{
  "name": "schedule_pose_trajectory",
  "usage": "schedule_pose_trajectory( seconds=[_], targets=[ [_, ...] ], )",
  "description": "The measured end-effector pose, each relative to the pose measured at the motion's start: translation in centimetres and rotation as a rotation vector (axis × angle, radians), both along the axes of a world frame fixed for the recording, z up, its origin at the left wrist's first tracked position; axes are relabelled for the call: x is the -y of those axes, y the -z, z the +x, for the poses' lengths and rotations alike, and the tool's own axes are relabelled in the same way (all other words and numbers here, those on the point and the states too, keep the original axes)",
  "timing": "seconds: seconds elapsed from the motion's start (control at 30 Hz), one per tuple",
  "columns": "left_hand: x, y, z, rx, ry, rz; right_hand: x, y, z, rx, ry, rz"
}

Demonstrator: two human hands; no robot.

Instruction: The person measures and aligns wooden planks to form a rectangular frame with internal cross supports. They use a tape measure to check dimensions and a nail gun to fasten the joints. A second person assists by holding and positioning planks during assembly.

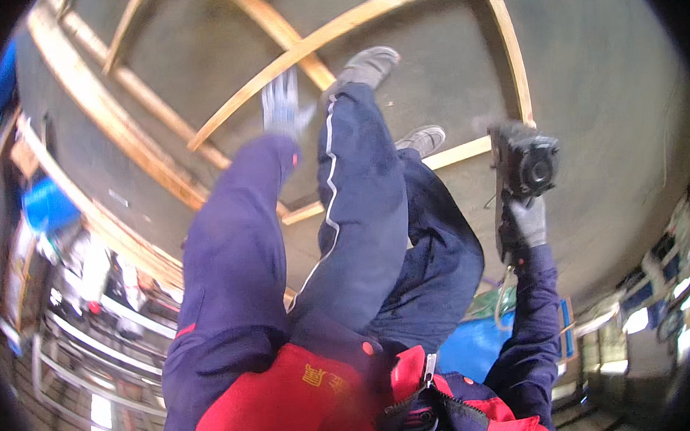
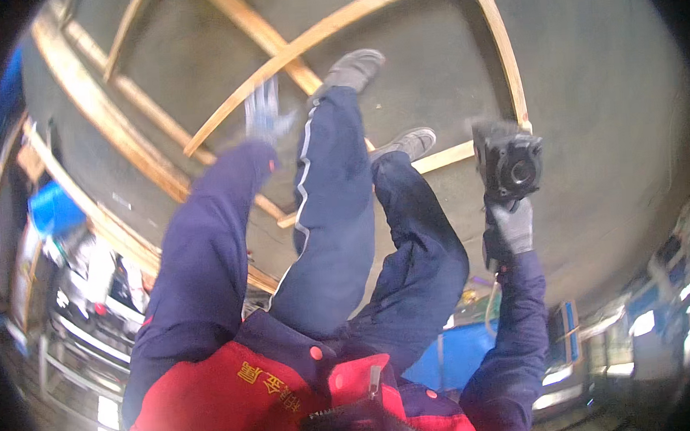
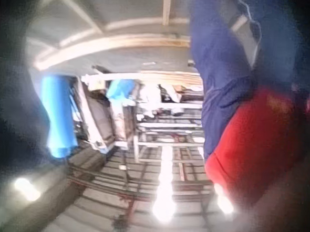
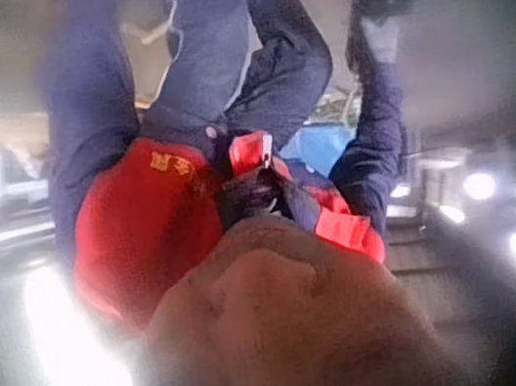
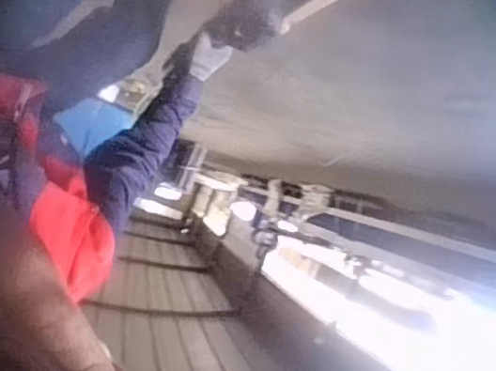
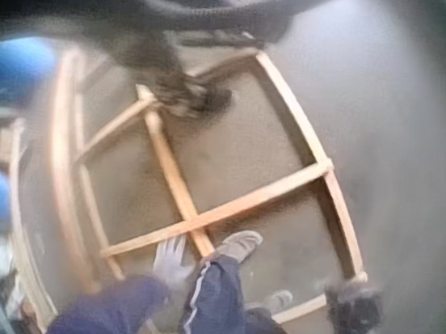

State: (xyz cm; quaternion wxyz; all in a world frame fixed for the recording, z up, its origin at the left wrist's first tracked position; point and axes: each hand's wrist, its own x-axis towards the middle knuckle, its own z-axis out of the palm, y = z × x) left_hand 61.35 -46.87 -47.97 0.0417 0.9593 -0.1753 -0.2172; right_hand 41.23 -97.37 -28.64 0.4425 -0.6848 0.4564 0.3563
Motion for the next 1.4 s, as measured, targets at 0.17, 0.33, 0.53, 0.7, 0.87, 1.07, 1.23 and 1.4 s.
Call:
schedule_pose_trajectory(
  seconds=[0.17,0.33,0.53,0.7,0.87,1.07,1.23,1.4],
  targets=[
    [-19.9,-29.1,-30.9,-0.856,-0.491,0.416,-2.8,-5.1,-7.5,0.025,-0.315,-0.108],
    [-31.0,-44.7,-47.5,-1.21,-0.786,0.561,-4.8,-10.4,-16.4,-0.307,-0.526,-0.323],
    [-36.7,-37.2,-49.4,-0.923,-1.156,0.447,-8.3,-17.9,-25.5,-0.348,-0.227,-0.16],
    [-35.0,-27.1,-35.4,-0.466,-1.239,-0.287,-17.0,-21.9,-20.4,-0.442,0.016,-0.194],
    [-28.2,-31.9,-22.9,-0.08,-1.041,-0.783,-27.7,-21.9,-8.2,-0.297,-0.009,0.017],
    [-23.3,-33.3,-22.4,-0.44,-1.153,-0.738,-42.3,-15.0,9.3,-0.206,-0.416,-0.013],
    [-20.3,-30.2,-25.4,-0.394,-1.323,-0.723,-53.4,-6.4,20.0,0.134,-0.886,0.084],
    [-17.8,-26.0,-25.0,-0.437,-1.506,-0.786,-65.4,-1.3,25.8,-0.053,-1.025,0.267]
  ],
)
